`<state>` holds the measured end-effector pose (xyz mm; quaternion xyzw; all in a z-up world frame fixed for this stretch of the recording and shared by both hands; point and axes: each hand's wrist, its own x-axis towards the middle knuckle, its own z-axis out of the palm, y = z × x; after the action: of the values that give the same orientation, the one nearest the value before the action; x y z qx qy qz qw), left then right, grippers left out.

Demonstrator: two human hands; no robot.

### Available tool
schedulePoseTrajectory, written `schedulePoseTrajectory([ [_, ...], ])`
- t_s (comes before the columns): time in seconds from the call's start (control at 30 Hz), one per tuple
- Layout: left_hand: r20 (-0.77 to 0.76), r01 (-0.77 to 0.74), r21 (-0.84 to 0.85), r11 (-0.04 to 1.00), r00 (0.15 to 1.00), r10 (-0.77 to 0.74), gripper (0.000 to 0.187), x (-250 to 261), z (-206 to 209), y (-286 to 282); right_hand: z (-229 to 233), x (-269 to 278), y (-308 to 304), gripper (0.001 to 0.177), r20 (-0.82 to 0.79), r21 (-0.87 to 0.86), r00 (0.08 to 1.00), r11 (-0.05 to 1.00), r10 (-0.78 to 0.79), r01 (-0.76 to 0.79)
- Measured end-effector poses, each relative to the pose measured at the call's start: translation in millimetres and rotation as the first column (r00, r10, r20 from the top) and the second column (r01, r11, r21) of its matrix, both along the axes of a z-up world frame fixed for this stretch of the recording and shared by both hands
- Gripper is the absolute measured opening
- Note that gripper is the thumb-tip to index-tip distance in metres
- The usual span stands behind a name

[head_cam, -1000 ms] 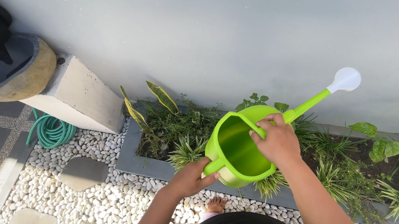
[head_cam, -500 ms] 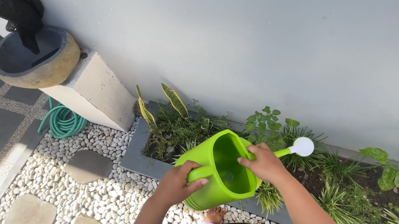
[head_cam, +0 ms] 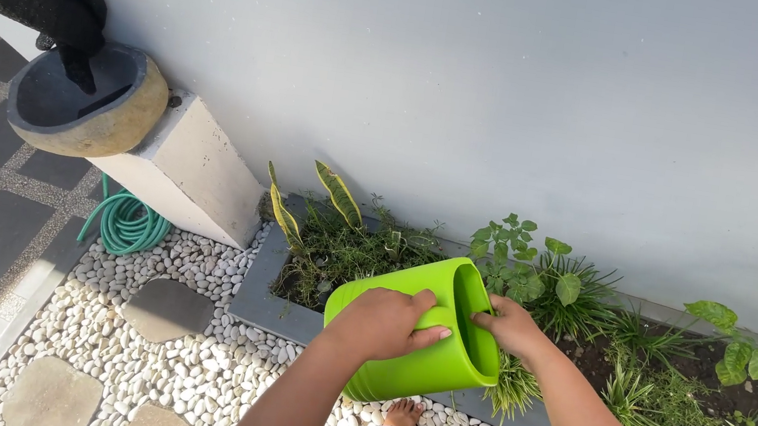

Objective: Watering various plants in an outdoor planter box using a green watering can.

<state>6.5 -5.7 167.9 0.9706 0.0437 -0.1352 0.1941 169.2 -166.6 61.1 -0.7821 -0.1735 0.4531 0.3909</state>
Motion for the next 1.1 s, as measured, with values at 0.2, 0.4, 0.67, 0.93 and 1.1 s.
schedulePoseTrajectory([
  [0.2, 0.003, 0.024, 0.069, 0.997, 1.000, -0.024, 0.054, 6, -9, -3, -1, -2, 0, 0.041, 0.056, -0.003, 0.998, 0.999, -0.036, 0.036],
  [0.4, -0.049, -0.089, -0.009, 0.996, 0.995, 0.088, 0.056, -19, -31, 14, -35, 17, 4, 0.040, 0.220, -0.073, 0.974, 0.997, 0.053, -0.038],
  [0.67, -0.057, -0.326, -0.318, 0.890, 0.944, 0.325, 0.039, -99, -162, 12, 11, -12, 41, 0.044, 0.523, -0.478, 0.655, 0.824, 0.546, -0.305],
  [0.93, 0.126, -0.237, -0.443, 0.865, 0.938, 0.322, 0.029, -89, -163, 20, -16, 8, 32, 0.035, 0.764, -0.362, 0.470, 0.896, 0.443, -0.257],
  [1.1, 0.163, -0.110, -0.281, 0.954, 0.974, 0.160, 0.059, -25, -113, 21, 6, 36, -13, 0.044, 0.581, -0.124, 0.804, 0.990, 0.127, -0.066],
])
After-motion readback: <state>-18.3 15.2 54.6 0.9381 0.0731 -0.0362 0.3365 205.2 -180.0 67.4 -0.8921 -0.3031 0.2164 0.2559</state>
